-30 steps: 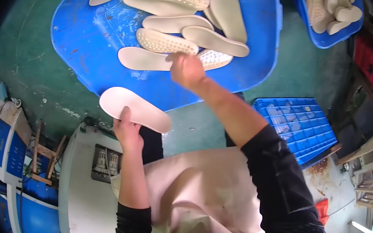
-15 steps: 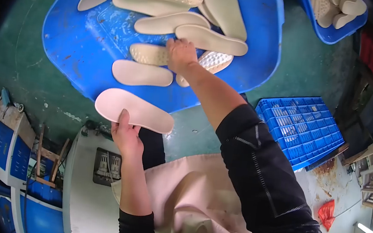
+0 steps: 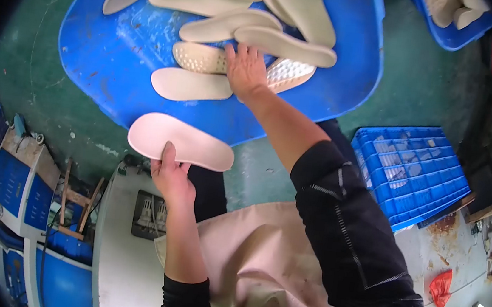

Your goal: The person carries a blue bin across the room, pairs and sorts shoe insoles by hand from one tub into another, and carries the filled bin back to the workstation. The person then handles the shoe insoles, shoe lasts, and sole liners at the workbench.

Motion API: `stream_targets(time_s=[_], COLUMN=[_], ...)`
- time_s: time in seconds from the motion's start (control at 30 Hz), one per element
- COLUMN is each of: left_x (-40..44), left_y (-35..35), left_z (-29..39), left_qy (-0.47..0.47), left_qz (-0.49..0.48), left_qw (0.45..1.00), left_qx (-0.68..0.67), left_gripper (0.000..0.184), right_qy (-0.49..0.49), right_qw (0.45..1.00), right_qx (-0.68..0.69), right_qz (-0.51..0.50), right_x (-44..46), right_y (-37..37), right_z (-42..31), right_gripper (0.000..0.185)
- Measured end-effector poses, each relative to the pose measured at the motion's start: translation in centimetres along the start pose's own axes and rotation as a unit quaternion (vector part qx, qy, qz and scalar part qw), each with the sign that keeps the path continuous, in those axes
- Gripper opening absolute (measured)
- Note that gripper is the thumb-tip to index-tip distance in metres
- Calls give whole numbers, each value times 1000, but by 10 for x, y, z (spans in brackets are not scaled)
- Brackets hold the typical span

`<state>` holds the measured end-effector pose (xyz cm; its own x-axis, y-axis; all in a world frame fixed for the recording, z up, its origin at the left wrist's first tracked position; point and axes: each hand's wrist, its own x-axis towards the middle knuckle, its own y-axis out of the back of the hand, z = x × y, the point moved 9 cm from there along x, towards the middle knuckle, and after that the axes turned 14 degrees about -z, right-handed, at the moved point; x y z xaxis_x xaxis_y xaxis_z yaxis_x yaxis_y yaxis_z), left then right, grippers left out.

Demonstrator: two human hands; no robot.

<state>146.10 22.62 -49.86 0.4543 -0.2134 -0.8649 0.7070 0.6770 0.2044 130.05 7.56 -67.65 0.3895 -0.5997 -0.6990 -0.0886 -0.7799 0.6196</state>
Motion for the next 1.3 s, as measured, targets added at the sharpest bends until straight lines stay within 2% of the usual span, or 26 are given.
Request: stream_targets(time_s=[0.1, 0.17, 0.2, 0.27, 0.33, 0.37, 0.43, 0.47, 0.5, 0.6, 0.63, 0.67, 0.7, 0.77, 0.8, 0.87, 0.9, 0.93, 0.97, 1.03, 1.07, 1.1, 1.13, 1.17, 1.23, 1.3], left_x=[1, 1, 1, 1, -1, -5, -10, -13, -23, -46, -50, -52, -54, -75, -83, -91, -96, -101, -106, -98, -94, -81, -71, -68, -42, -31], left_y=[2, 8, 8, 2, -17, -26, -52, -68, -86, -127, -131, -136, -140, -183, -195, -209, -208, -210, -211, -202, -194, -181, -168, -162, -131, -112], left_z=[-5, -5, -2, -2, -4, -5, -11, -17, -10, -2, -5, -14, -9, 9, 18, 21, 25, 25, 25, 14, 12, 7, 4, 6, 13, 18], left_qy=[-1, 4, 6, 14, 7, 6, 37, 57, 44, 16, 17, 47, 42, 21, 15, 14, 31, 33, 19, 28, 28, 34, 41, 46, 56, 58], left_qz=[-9, 18, 16, -1, -57, -67, -155, -221, -230, -261, -257, -293, -296, -456, -487, -549, -567, -566, -588, -567, -563, -508, -451, -451, -327, -302], left_qw=[1000, 1000, 1000, 999, 994, 993, 979, 958, 956, 956, 959, 950, 949, 865, 857, 826, 812, 811, 803, 821, 824, 860, 892, 892, 941, 949], left_qx=[-11, -15, -17, -51, -93, -101, -129, -173, -177, -132, -115, -97, -98, -207, -170, -130, -133, -145, -94, -60, -59, -25, 6, 0, -65, -76], left_gripper=[33, 34, 39, 41, 44, 44, 45, 47, 50, 54, 54, 68, 68, 89, 104, 111, 112, 105, 99, 81, 81, 72, 63, 63, 50, 49], right_qy=[-6, 39, 63, 134, 287, 285, 225, 197, 198, 132, 135, 125, 113, 95, 53, -21, 35, 15, 6, 4, -19, -137, -152, -151, -125, -178], right_qw=[999, 989, 985, 974, 929, 933, 930, 927, 929, 938, 937, 941, 946, 969, 960, 911, 882, 942, 953, 925, 939, 957, 909, 910, 963, 975], right_qx=[-17, 93, 135, 146, 231, 219, 266, 277, 273, 239, 241, 245, 246, 183, 241, 393, 470, 336, 296, 351, 282, 100, -168, -173, -32, 128], right_qz=[-31, -111, -83, -113, -37, -33, -114, -158, -154, -212, -213, -197, -177, -135, -133, -121, -24, 12, 56, 147, 196, 234, 349, 344, 237, 17], right_x=[1, -14, -32, -72, -115, -126, -134, -134, -138, -156, -163, -168, -171, -179, -182, -194, -201, -209, -215, -223, -224, -231, -236, -236, -211, -172], right_y=[-6, -10, 14, 47, 74, 83, 98, 103, 123, 170, 173, 178, 186, 187, 180, 184, 171, 213, 246, 312, 356, 401, 422, 407, 366, 273], right_z=[-8, -15, -23, -48, -66, -60, -42, -33, -28, -16, -15, -10, -5, 1, 17, 53, 79, 91, 109, 159, 174, 174, 172, 181, 193, 139], right_gripper=[38, 40, 45, 53, 64, 64, 77, 96, 96, 114, 114, 113, 111, 107, 104, 92, 90, 88, 86, 85, 82, 82, 73, 73, 63, 52])
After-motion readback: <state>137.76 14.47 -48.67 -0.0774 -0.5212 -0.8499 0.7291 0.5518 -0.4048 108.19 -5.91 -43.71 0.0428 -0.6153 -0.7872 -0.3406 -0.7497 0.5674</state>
